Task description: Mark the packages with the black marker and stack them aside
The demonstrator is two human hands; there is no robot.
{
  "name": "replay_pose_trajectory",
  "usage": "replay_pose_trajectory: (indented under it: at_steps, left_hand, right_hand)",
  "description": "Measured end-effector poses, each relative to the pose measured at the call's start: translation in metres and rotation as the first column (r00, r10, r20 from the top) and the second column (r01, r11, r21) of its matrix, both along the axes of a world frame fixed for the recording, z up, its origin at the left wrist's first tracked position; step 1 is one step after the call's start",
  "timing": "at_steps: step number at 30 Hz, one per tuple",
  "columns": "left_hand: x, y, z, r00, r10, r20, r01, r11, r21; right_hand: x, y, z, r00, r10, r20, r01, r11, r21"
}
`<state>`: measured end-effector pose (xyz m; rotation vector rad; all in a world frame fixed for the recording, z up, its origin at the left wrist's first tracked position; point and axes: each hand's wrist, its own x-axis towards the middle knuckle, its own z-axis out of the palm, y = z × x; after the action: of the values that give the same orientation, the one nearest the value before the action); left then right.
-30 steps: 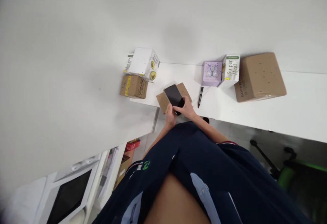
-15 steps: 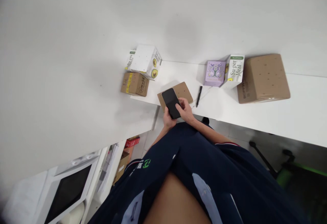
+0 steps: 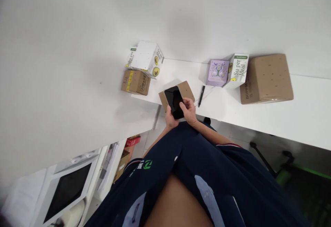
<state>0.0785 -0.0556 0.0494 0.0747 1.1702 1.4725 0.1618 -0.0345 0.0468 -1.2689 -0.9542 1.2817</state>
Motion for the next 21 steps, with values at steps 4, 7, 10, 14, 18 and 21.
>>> replay_pose_trajectory:
  at_steps: [4,7,10,14,18,21]
  left_hand:
    - [0.0012,0.0001,-0.0008,1.000,-0.002,-0.002,0.002,1.000,0.024]
    - [0.0016,0.0003,-0.0002,1.000,-0.018,-0.010,0.019,1.000,0.020]
    - [0.0017,0.0003,0.0005,0.999,-0.030,0.011,0.030,0.999,0.031]
    - [0.0010,0.0004,0.0022,0.999,-0.042,0.031,0.040,0.998,0.047]
    - [-0.0003,0.0011,0.0047,0.999,-0.041,0.021,0.040,0.998,0.038]
    - [-0.0007,0.0016,0.0061,0.999,-0.050,0.019,0.050,0.999,-0.004]
  right_hand:
    - [-0.0020,0.0006,-0.0025,1.000,-0.017,0.003,0.017,1.000,-0.021]
    - [-0.0011,0.0015,-0.0034,1.000,-0.017,0.025,0.017,1.000,-0.016]
    - [0.0016,0.0023,-0.0016,0.999,0.002,0.042,-0.002,1.000,0.008]
    - [0.0044,0.0023,0.0021,0.998,0.028,0.049,-0.029,0.999,0.029]
    - [0.0049,0.0014,0.0026,0.999,0.048,0.018,-0.049,0.999,0.019]
    - [0.0050,0.0007,0.0019,0.999,0.036,0.009,-0.036,0.999,0.019]
